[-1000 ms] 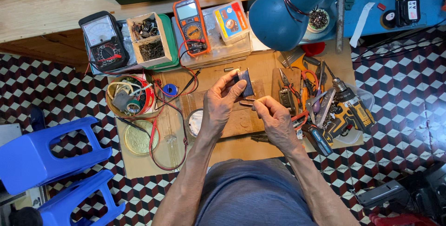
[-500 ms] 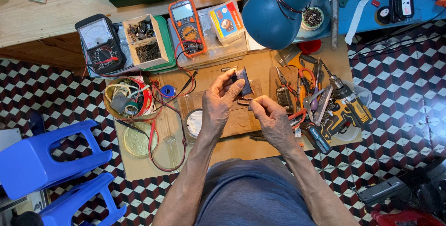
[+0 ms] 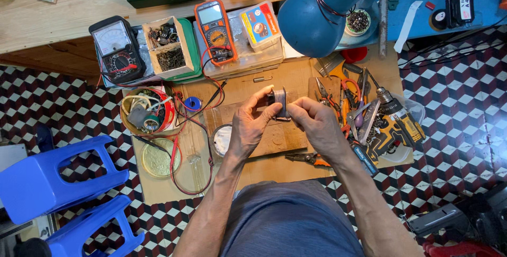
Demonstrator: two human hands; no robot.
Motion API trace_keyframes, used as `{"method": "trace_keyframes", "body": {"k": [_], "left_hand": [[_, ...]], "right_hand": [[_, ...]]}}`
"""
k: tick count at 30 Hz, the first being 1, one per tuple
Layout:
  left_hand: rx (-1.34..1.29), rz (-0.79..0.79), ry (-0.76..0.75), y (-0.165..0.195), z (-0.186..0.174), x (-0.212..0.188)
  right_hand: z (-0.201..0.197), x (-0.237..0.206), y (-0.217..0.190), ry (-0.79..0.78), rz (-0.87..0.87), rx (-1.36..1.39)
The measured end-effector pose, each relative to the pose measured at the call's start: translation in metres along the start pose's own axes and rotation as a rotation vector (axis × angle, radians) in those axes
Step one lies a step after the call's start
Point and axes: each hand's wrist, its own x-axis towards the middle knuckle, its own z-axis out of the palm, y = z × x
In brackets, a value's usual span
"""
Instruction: The person winds a thin wire around a small rectangular core held in the left hand. The person repeatedly wraps the wire by hand, rotating the core as needed to maintain alignment. The work is performed at a bench with various tools and electronics visible.
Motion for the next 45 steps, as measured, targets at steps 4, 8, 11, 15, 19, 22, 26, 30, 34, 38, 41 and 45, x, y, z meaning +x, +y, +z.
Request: {"method": "trace_keyframes", "body": {"k": [4, 8, 11, 15, 19, 22, 26, 30, 34, 38, 41, 45], "left_hand": [[-0.104, 0.031, -0.069, -0.007, 0.001, -0.012], [-0.191, -0.033, -0.088, -0.008, 0.003, -0.024], [-0.214, -0.053, -0.077, -0.004, 0.001, -0.026], [-0.199, -0.054, -0.067, -0.003, -0.002, -0.025], [-0.218, -0.052, -0.065, -0.003, -0.001, -0.022], [-0.22, -0.054, -0.076, -0.003, 0.0, -0.02], [-0.212, -0.058, -0.065, -0.003, 0.0, -0.019], [-0.157, -0.047, -0.054, -0.003, -0.002, -0.02], [-0.18, -0.036, -0.065, -0.005, -0.002, -0.019], [-0.156, -0.067, -0.06, -0.003, -0.002, -0.02], [-0.133, -0.068, -0.066, 0.001, -0.002, -0.021], [-0.165, -0.072, -0.067, 0.004, -0.001, -0.02]], "right_hand": [[-0.008, 0.019, -0.021, -0.061, 0.088, 0.109], [-0.009, 0.043, -0.028, -0.089, -0.023, 0.156], [-0.004, 0.057, -0.026, -0.074, -0.02, 0.141], [-0.001, 0.061, -0.021, -0.053, -0.047, 0.112], [-0.001, 0.058, -0.022, -0.073, -0.049, 0.138], [-0.003, 0.056, -0.024, -0.072, -0.072, 0.138], [0.0, 0.06, -0.022, -0.062, -0.076, 0.103], [0.001, 0.067, -0.016, -0.037, -0.042, 0.108], [0.001, 0.071, -0.008, -0.054, -0.03, 0.207], [-0.001, 0.072, -0.009, -0.098, -0.026, 0.244], [-0.002, 0.066, -0.013, -0.094, -0.033, 0.189], [-0.002, 0.065, -0.019, -0.087, -0.02, 0.18]]}}
